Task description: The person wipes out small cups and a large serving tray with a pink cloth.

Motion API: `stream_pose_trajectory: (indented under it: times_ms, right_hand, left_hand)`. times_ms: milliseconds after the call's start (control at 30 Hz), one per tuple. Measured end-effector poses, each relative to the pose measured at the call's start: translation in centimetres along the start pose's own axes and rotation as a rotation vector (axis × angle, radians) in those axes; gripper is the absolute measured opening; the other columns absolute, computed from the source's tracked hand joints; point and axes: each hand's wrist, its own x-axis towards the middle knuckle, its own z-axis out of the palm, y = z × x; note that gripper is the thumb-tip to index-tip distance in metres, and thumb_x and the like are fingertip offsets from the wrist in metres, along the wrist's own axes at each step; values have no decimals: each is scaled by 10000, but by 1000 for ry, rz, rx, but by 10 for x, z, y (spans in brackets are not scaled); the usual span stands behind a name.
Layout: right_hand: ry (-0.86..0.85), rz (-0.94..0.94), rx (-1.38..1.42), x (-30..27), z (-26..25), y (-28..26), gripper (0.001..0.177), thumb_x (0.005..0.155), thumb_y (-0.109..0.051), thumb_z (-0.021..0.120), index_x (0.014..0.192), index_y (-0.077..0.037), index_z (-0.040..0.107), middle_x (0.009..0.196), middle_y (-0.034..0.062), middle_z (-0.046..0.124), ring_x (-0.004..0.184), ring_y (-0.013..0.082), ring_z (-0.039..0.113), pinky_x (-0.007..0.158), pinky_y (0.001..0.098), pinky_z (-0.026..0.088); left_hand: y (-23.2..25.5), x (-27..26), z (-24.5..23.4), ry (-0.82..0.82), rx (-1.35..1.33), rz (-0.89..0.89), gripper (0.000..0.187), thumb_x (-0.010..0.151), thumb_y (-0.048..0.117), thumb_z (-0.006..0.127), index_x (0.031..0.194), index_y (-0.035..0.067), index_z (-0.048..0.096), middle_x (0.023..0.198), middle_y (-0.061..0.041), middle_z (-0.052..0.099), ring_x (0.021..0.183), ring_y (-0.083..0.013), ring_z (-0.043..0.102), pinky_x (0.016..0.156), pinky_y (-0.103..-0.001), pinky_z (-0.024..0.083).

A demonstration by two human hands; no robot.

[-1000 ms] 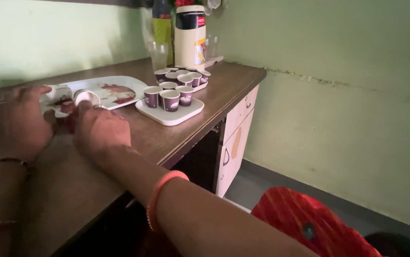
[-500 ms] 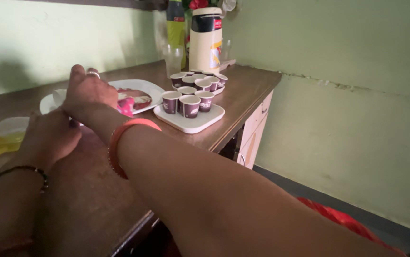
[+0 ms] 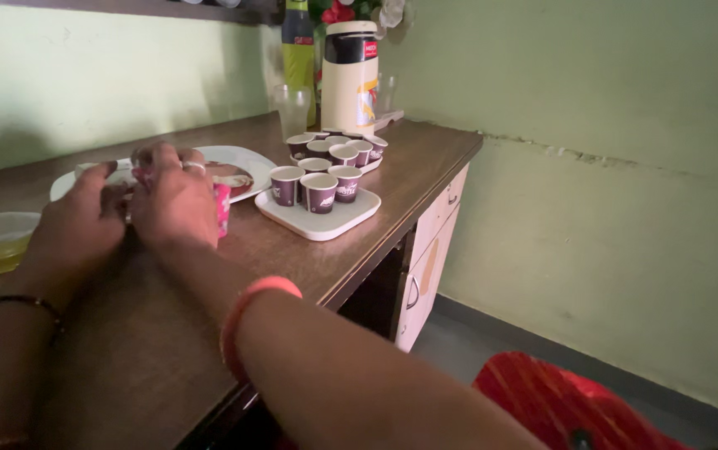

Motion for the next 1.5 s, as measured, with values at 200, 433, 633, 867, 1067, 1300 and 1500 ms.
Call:
stream_pose_trajectory:
  times_ms: [200, 433, 633, 867, 1067, 1300, 1500]
  right_hand:
    - [-32, 1, 303, -15, -26, -18, 492, 810, -113, 752, 1275, -87, 594, 1191, 234, 616, 1049, 395, 668, 889, 471, 552]
    - [-64, 43, 457, -28, -44, -17, 353, 842, -70, 667, 1193, -74, 630, 1039, 145, 751, 1005, 313, 745, 899, 419, 586]
    - [116, 229, 210, -30, -60, -19, 232, 940, -143, 651, 1156, -94, 719, 1047, 170, 743, 1028, 360, 702, 917, 457, 533]
    - [-184, 421, 321, -31, -73, -24, 305, 931, -366, 673, 1120, -147, 771, 986, 152, 776, 917, 315, 767, 857, 408, 579]
    - [-174, 514, 286, -28, -67, -21, 278, 918, -353, 680, 1128, -205, 787, 934, 133, 774, 890, 294, 765, 847, 394, 584]
    - [-130, 543, 268, -27, -64, -16, 277, 930, -352, 675, 1095, -178, 813, 913, 140, 791, 910, 284, 775, 890, 391, 585]
    - [-239, 543, 301, -28, -80, -29, 331, 879, -393, 681, 1103, -175, 791, 909, 112, 786, 874, 279, 772, 846, 398, 585]
  left_hand:
    - [11, 0, -10, 104, -387, 4, 368, 1123, 298, 549, 1352, 23, 634, 1183, -169, 704, 1045, -265, 668, 918, -410, 513]
    - [30, -10, -14, 32, -760, -81, 356, 1041, 284, 658, 1294, 33, 659, 1172, -71, 689, 1005, -128, 622, 878, -287, 505]
    - [23, -5, -6, 39, -945, -117, 291, 1036, 240, 679, 1266, 64, 647, 1159, -31, 668, 1033, -102, 613, 904, -250, 515]
    - [32, -11, -3, -14, -904, -90, 306, 1037, 247, 687, 1267, 49, 653, 1161, -31, 658, 1050, -103, 582, 927, -266, 481]
    - [47, -19, -16, -84, -818, -165, 347, 958, 205, 728, 1256, 54, 636, 1143, -67, 689, 1094, -130, 641, 964, -269, 514]
    - [41, -17, -12, 0, -819, -119, 387, 927, 130, 745, 1287, 62, 619, 1184, -77, 661, 1089, -142, 655, 950, -263, 549]
    - [35, -15, -10, -5, -828, -53, 350, 951, 104, 736, 1275, 33, 623, 1151, -53, 677, 1068, -133, 657, 939, -258, 544]
